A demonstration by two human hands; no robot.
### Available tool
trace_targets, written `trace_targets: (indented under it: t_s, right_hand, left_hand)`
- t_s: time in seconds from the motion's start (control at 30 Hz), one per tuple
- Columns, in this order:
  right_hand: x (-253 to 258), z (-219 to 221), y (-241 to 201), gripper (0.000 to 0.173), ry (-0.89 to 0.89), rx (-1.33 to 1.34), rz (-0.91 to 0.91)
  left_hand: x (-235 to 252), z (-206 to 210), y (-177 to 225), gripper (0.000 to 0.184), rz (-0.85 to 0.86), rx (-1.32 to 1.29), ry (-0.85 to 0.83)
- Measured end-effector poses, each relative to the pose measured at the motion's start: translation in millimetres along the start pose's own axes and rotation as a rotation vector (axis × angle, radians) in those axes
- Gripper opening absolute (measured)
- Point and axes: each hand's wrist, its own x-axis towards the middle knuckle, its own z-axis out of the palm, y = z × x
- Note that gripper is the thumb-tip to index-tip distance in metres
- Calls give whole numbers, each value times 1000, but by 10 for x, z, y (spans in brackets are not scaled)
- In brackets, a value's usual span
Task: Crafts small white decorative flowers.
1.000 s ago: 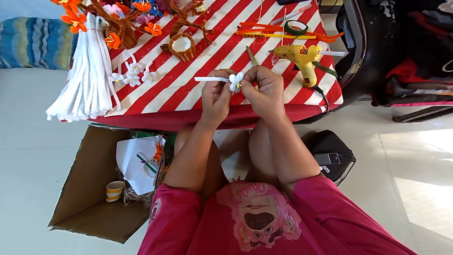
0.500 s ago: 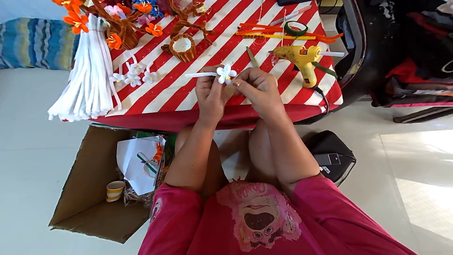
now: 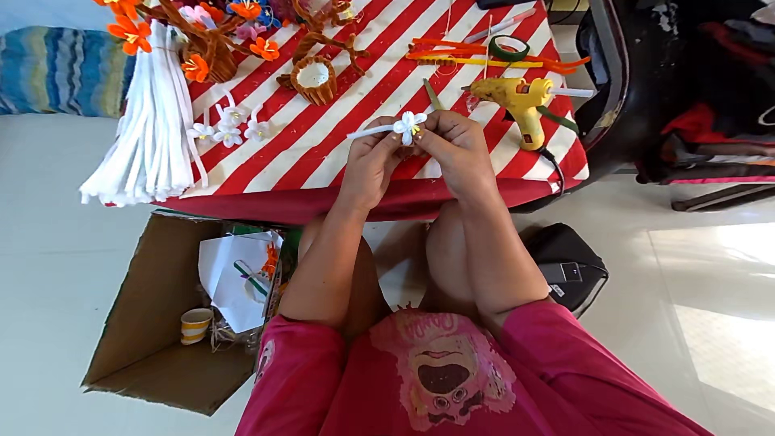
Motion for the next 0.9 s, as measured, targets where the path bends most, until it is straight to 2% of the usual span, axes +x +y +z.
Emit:
trace_targets:
  t_s: [0.07, 0.1, 0.17, 0.23, 0.3, 0.33, 0.4, 0.47, 0.7, 0.83, 0.9]
  right_hand:
    - [9, -53, -3, 8, 28, -41, -23]
    - [11, -81, -9, 8, 41, -65, -38]
    - [8, -136, -33, 7, 43, -146, -78]
    - [-3, -170, -57, 7, 27, -267, -116]
    - [-17, -165, -68, 7, 9, -380, -144]
    - [-24, -153, -67, 8, 4, -424, -158]
    - [-37, -124, -61, 9, -2, -482, -191]
    - [-38, -98, -57, 9, -4, -515, -243]
    - [-28, -91, -33, 9, 34, -630, -374]
    - [-17, -91, -19, 10, 16, -623, -392]
    - [-8, -97, -11, 10, 8, -590, -388]
  left_hand:
    - [4, -27, 35, 28, -53, -66, 10]
    - [4, -52, 44, 34, -24, -49, 35]
    - [4, -95, 28, 39, 200, 90, 158]
    - [14, -161, -1, 38, 555, 314, 243]
    - [9, -204, 31, 34, 810, 572, 196]
    - [-13, -191, 48, 32, 848, 697, 158]
    - [-88, -105, 43, 29, 797, 881, 90]
    - [-102, -30, 9, 26, 772, 945, 62]
    - [-66, 10, -32, 8, 769, 912, 43]
    - [-76, 12, -30, 6, 697, 861, 35]
    - [-98, 26, -14, 13, 612, 821, 47]
